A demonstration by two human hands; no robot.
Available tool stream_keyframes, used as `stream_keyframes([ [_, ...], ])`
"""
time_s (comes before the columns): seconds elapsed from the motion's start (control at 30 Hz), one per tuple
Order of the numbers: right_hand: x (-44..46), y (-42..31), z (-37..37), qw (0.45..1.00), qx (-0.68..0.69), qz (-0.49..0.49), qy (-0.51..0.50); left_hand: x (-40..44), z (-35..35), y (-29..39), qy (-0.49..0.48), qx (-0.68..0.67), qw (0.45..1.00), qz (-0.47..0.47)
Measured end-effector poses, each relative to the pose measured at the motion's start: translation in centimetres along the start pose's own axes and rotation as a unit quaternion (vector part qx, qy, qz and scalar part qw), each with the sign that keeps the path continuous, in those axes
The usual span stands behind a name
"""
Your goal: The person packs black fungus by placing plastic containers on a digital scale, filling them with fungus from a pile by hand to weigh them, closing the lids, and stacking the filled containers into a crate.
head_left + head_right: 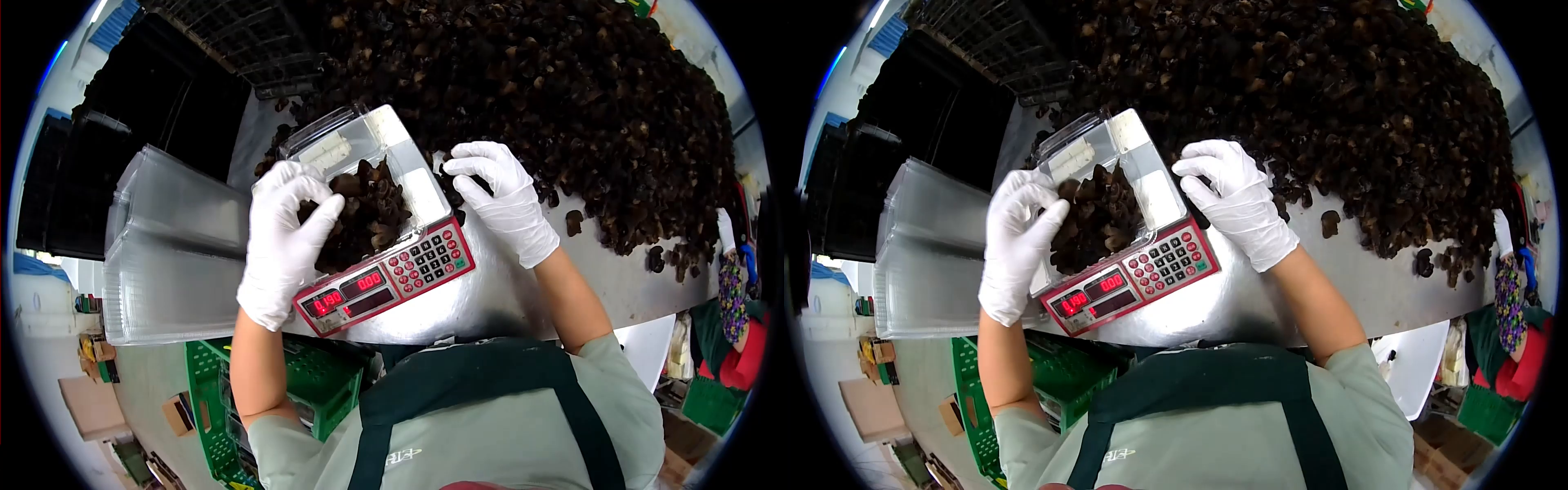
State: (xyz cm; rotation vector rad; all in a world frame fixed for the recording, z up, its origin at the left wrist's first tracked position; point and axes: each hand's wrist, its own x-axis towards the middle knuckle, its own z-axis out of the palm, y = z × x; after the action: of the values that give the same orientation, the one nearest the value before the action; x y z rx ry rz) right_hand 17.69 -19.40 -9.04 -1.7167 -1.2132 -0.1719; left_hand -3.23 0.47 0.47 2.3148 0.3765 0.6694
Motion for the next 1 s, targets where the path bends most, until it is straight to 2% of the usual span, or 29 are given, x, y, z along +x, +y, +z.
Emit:
stream_keyframes([
  [0.03,0.5,-0.7,0.0,1.0,0.003,0.0,-0.004,0.1,-0.6,0.8,0.011,-0.052,0.998,-0.035],
  [0.07,1.0,-1.5,0.0,0.998,0.058,0.017,-0.015,0.3,-1.2,1.6,0.012,-0.033,0.999,-0.011],
  [0.1,1.4,-2.3,-0.1,0.993,0.113,0.034,-0.026,0.3,-1.3,2.3,0.027,-0.09,0.995,-0.04],
  [0.13,2.1,-3.0,-0.1,0.989,0.143,0.024,-0.039,0.4,-1.5,2.6,0.035,-0.07,0.997,-0.026],
  [0.17,2.6,-4.4,-0.2,0.978,0.193,0.052,-0.057,0.5,-1.6,2.7,0.043,-0.05,0.998,-0.014],
  [0.3,3.6,-6.2,1.4,0.973,0.209,0.045,-0.094,0.8,-1.8,2.5,0.051,0.071,0.992,0.09],
  [0.33,3.8,-6.4,1.7,0.987,0.063,0.002,-0.146,0.6,-1.7,2.3,0.054,0.071,0.992,0.089],
  [0.37,4.0,-6.7,1.9,0.977,-0.085,-0.039,-0.194,0.4,-1.6,2.1,0.055,0.086,0.99,0.093],
  [0.43,3.5,-6.4,3.5,0.957,-0.196,-0.089,-0.193,0.1,-1.3,1.5,0.054,0.099,0.989,0.1],
  [0.57,3.0,-5.4,4.6,0.952,-0.211,-0.099,-0.2,-0.6,-0.8,0.4,0.043,0.104,0.991,0.075],
  [0.63,3.1,-5.1,4.0,0.975,-0.089,-0.042,-0.201,-0.9,-0.5,-0.4,0.038,0.139,0.986,0.079],
  [0.7,2.8,-4.6,3.6,0.98,-0.048,-0.012,-0.192,-1.2,0.3,-0.9,0.052,0.132,0.985,0.098],
  [0.8,2.4,-4.6,3.1,0.977,0.077,0.073,-0.183,-1.7,1.3,-0.9,0.034,0.215,0.97,0.112],
  [0.9,2.0,-4.8,3.3,0.984,-0.07,-0.106,-0.122,-2.5,2.2,-1.3,-0.01,0.222,0.972,0.075],
  [0.93,2.2,-5.1,3.1,0.985,-0.071,-0.106,-0.12,-2.7,2.3,-1.2,-0.028,0.235,0.969,0.063],
  [1.0,2.7,-5.8,3.0,0.958,-0.18,-0.099,-0.202,-2.9,2.6,-1.1,-0.028,0.233,0.969,0.071],
])
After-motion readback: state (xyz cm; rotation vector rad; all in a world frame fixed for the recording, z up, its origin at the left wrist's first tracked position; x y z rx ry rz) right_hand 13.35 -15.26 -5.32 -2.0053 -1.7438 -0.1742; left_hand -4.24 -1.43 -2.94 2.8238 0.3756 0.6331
